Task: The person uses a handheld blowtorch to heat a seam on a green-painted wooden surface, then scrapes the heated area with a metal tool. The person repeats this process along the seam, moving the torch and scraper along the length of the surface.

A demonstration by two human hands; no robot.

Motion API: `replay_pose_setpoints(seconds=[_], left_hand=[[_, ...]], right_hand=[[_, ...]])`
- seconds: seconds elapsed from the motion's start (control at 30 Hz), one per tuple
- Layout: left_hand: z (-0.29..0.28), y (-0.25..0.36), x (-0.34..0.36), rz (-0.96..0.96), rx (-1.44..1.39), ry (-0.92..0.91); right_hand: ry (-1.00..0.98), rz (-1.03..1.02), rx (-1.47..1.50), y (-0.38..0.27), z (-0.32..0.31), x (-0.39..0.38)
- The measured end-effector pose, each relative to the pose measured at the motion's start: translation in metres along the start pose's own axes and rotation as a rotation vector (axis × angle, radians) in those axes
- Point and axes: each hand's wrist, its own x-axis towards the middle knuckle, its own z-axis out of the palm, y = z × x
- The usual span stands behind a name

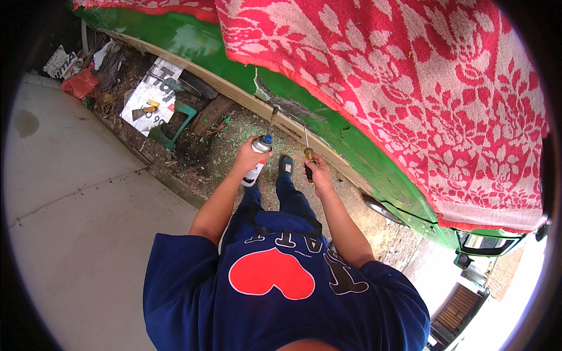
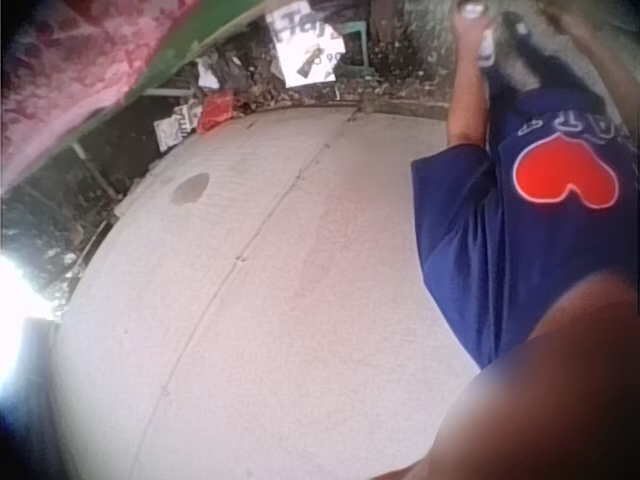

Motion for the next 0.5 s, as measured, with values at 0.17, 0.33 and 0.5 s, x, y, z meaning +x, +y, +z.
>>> replay_pose_setpoints(seconds=[0.17,0.33,0.5], left_hand=[[0.000,-0.008,0.000,-0.003,0.007,0.016],[0.000,-0.006,0.000,-0.032,0.037,0.013],[0.000,0.005,-0.004,-0.057,0.056,0.025]], right_hand=[[-0.003,0.001,-0.016,-0.003,0.002,-0.002],[-0.010,-0.004,-0.025,-0.003,0.002,-0.002],[-0.008,0.010,-0.003,-0.005,0.002,-0.005]])
